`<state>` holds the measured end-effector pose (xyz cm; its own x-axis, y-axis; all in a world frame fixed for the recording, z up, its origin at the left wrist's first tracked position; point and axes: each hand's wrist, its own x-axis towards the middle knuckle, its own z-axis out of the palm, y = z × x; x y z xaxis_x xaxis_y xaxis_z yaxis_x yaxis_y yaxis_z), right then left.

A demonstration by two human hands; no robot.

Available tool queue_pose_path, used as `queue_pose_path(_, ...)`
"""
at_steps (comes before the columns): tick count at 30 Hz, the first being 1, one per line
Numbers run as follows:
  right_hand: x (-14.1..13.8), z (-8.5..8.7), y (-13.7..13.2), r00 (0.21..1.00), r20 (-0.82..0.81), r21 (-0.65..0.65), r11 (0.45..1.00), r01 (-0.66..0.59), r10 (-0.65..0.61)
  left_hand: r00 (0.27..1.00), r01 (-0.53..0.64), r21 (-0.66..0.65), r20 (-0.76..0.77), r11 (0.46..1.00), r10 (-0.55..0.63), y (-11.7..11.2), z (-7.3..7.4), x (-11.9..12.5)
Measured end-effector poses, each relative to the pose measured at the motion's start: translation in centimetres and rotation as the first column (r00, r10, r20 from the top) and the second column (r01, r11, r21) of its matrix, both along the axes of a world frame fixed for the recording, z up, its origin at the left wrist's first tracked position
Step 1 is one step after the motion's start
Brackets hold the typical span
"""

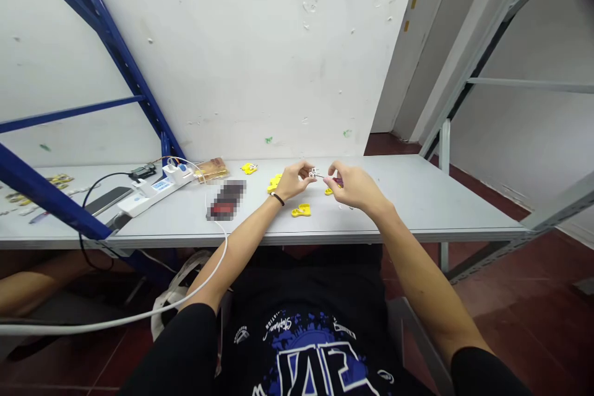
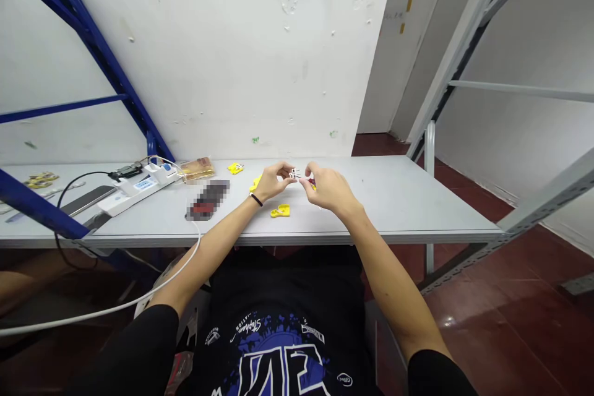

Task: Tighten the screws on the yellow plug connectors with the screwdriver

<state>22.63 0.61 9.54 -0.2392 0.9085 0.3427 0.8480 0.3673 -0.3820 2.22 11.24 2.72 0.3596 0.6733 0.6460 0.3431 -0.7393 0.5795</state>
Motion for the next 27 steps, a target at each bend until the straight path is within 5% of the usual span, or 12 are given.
queue_pose_path(20,0.78,0.37,-0.36,0.997,0.05,0.027,0.998,-0.055,0.053,1.0,-0.006,-0.007,-0.01,1.0,0.006,0.06,0.15,-0.14)
queue_pose_path(27,0.2,0.27,-0.29,1.0,0.021,-0.102,0.995,0.014,-0.012,1.0,0.013,0.006,0.023,1.0,-0.013,0.07,0.19,-0.09)
